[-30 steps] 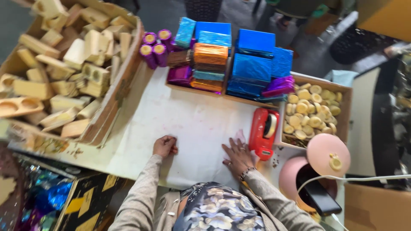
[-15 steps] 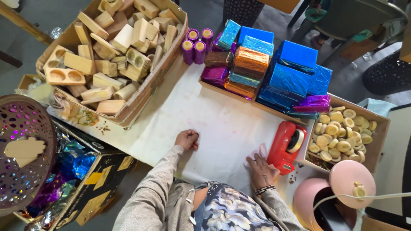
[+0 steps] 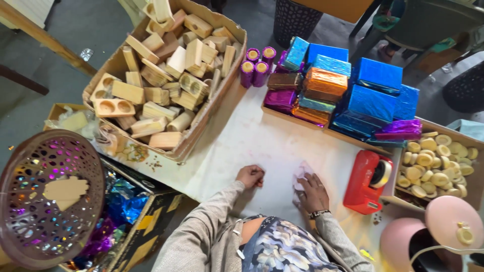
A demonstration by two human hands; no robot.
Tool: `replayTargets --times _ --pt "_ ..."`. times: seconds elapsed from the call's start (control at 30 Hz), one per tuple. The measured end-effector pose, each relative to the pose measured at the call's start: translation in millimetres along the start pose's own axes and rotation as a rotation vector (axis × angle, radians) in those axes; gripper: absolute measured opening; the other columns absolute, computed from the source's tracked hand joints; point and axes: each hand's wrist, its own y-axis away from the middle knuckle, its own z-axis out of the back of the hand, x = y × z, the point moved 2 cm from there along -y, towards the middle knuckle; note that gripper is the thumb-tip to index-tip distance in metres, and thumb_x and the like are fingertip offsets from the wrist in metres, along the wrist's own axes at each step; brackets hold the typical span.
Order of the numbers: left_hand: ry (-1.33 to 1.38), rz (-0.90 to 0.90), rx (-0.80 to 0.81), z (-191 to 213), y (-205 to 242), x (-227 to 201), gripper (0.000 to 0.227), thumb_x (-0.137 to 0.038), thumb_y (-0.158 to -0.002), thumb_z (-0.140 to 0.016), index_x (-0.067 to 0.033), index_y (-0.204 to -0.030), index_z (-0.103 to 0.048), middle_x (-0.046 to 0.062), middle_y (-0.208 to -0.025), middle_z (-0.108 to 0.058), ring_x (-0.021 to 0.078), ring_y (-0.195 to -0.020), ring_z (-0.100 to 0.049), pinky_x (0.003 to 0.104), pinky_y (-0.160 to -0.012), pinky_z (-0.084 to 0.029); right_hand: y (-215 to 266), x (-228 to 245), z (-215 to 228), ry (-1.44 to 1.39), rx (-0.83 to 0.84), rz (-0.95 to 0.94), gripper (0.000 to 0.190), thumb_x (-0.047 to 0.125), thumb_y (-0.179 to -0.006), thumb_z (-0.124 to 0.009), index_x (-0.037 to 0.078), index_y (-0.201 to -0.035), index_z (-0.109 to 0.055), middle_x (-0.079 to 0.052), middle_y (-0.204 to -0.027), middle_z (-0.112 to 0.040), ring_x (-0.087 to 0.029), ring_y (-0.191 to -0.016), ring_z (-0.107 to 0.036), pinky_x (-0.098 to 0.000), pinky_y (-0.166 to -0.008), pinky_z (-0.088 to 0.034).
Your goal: Wrapping small wooden blocks in colored foil and securing them with tape.
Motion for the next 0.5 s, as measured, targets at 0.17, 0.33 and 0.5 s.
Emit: replayTargets --times 0.17,0.33,0.5 --pt "-0.382 -0.148 0.046 5 35 -68 0.015 -0.019 -0.096 -0.067 -0.0095 -0.104 -0.075 0.005 -0.079 -0.075 0.0144 -0.066 -0.072 0.031 -0.063 -0.059 18 -8 -19 0.232 0.1 0.01 0.067 0.052 -0.078 -0.074 0.025 -0.136 -0.055 -0.006 -0.153 -0.045 -0.033 -0.144 -0.039 -0.0533 -0.115 -0.035" --pt "-0.698 -0.614 -0.274 49 68 -185 0.02 -0.027 -0.091 -0.069 -0.0186 -0.106 -0.079 0.002 -0.097 -0.078 0.015 -0.07 -0.073 0.032 -0.067 -0.059 16 -4 -15 0.327 0.262 -0.05 0.085 0.064 -0.073 -0.076 0.029 -0.144 -0.045 -0.003 -0.161 -0.033 -0.031 -0.15 -0.029 -0.0545 -0.12 -0.029" --pt "-0.605 -0.708 -0.697 125 71 -272 0.015 -0.021 -0.093 -0.07 -0.0145 -0.104 -0.077 0.006 -0.09 -0.077 0.0174 -0.07 -0.074 0.032 -0.064 -0.057 16 -2 -19 0.36 0.415 -0.168 0.095 0.062 -0.073 -0.079 0.031 -0.151 -0.036 -0.001 -0.168 -0.02 -0.028 -0.156 -0.019 -0.0539 -0.123 -0.025"
